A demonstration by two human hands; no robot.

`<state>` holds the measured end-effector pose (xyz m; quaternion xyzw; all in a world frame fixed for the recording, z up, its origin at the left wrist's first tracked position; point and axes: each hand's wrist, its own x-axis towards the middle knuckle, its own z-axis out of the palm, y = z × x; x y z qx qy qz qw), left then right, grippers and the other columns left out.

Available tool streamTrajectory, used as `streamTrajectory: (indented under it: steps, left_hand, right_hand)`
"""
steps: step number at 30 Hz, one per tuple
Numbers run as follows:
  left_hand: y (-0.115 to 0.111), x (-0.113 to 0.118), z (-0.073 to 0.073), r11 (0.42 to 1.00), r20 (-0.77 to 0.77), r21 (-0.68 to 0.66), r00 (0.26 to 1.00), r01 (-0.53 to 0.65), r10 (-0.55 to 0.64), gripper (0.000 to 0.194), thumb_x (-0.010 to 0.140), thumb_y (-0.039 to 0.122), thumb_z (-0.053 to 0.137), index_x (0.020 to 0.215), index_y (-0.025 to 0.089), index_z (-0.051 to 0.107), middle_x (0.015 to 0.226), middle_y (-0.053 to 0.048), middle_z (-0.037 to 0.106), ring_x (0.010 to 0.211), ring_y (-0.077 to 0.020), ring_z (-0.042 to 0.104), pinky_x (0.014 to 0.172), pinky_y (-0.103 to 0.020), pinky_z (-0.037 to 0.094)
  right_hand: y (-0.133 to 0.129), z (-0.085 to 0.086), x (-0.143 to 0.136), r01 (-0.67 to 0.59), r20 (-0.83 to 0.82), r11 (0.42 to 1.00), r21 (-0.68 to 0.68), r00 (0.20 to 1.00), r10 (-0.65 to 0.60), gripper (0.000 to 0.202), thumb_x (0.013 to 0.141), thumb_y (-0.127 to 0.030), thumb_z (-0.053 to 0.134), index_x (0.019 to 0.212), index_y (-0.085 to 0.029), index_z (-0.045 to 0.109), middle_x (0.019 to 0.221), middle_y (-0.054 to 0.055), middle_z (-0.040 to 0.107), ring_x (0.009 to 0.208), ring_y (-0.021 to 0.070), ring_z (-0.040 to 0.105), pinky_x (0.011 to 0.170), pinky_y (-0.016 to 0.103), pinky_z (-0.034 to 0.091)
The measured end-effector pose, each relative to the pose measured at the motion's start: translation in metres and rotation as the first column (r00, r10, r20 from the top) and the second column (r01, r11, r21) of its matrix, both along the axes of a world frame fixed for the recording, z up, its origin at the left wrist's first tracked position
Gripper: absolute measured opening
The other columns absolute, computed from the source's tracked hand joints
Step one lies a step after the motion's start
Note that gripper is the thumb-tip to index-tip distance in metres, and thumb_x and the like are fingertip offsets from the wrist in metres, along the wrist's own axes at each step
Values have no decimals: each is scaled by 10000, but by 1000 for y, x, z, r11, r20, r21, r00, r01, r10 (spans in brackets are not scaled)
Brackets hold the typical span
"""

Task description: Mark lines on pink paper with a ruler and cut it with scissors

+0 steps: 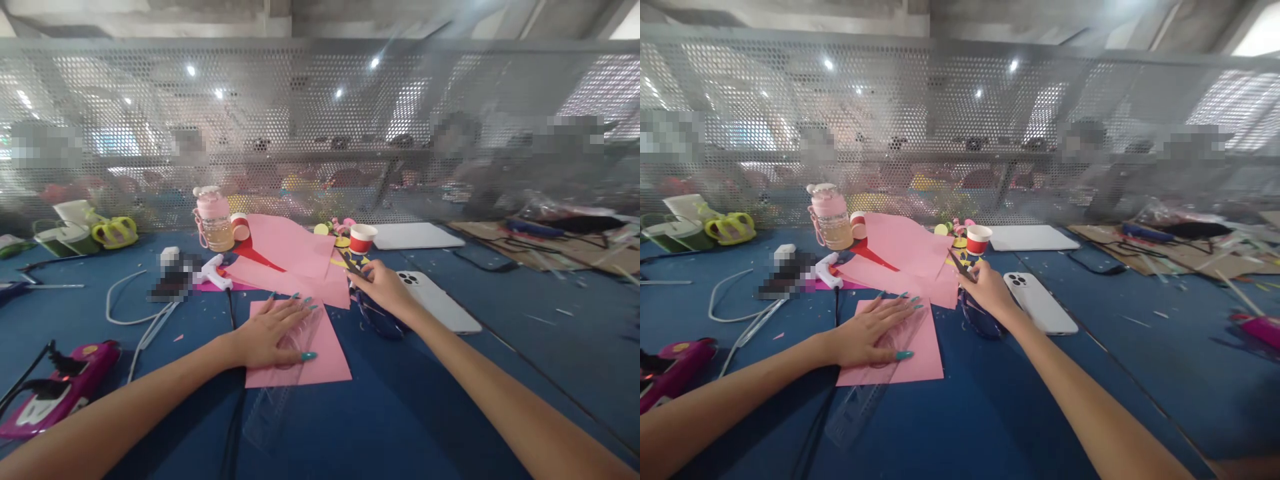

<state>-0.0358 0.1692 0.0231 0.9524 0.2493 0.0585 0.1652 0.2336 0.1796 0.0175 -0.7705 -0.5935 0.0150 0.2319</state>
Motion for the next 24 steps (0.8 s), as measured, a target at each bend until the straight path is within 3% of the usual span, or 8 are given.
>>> streamTrajectory:
  steps: [3,7,11,15,17,20,22,24]
  left_hand:
    - [-1,1,1,1000,2,-11,1000,-27,27,733,806,574,466,1410,250,205,1463,-96,257,1359,-276,184,1083,-529,44]
    - [-2,1,6,995,-39,-42,996,-85,84,731,827,545,441,1420,222,162,1479,-107,202,1365,-300,140,1063,-582,42]
    - [-2,3,5,987,-65,13,985,-162,163,712,843,563,378,1421,214,151,1486,-107,180,1367,-326,97,1025,-648,58]
    - [-7,8,-1,950,-60,123,954,-286,294,708,855,558,338,1406,136,202,1469,-180,206,1358,-368,85,998,-678,96]
    - [-13,12,-3,919,-39,172,930,-355,367,727,854,552,342,1395,82,221,1450,-233,223,1348,-411,50,976,-699,123]
    - [-27,16,0,866,37,226,892,-446,450,823,821,631,321,1390,44,221,1448,-272,187,1332,-451,-22,959,-722,100]
    - [-36,18,5,919,11,219,943,-327,333,850,811,659,298,1403,57,193,1466,-253,133,1343,-415,-36,1001,-677,67]
    - [-42,17,11,988,-79,148,995,-49,61,841,813,656,306,1426,110,118,1485,-201,80,1362,-354,-6,1034,-629,35]
  right_hand:
    - [0,3,6,69,40,997,40,997,-70,342,824,-436,474,955,-121,503,788,152,677,776,285,651,592,305,429]
    - [-1,-2,13,251,164,968,-17,956,-245,364,817,-366,499,973,-39,528,760,211,662,745,321,641,574,341,431]
    - [-5,-6,8,276,216,961,1,938,-269,372,815,-311,494,980,20,534,872,292,617,846,369,595,641,399,431]
    - [-7,-6,-4,119,349,983,137,923,-160,289,853,-260,395,942,-33,551,969,287,557,949,402,495,702,458,389]
    - [-6,-8,-8,-13,367,992,126,930,-34,256,844,-265,419,935,-68,554,908,229,568,894,356,500,714,426,382]
    - [-3,-15,-11,-93,321,994,54,945,71,229,802,-278,500,967,-127,550,868,156,568,826,297,513,707,360,386]
    - [0,-19,-11,-106,290,994,27,952,94,219,779,-224,519,978,-137,548,866,144,562,804,280,524,692,331,387]
    - [1,-21,-10,-124,257,992,10,959,117,231,760,-141,510,987,-120,548,860,152,556,795,277,533,695,326,387]
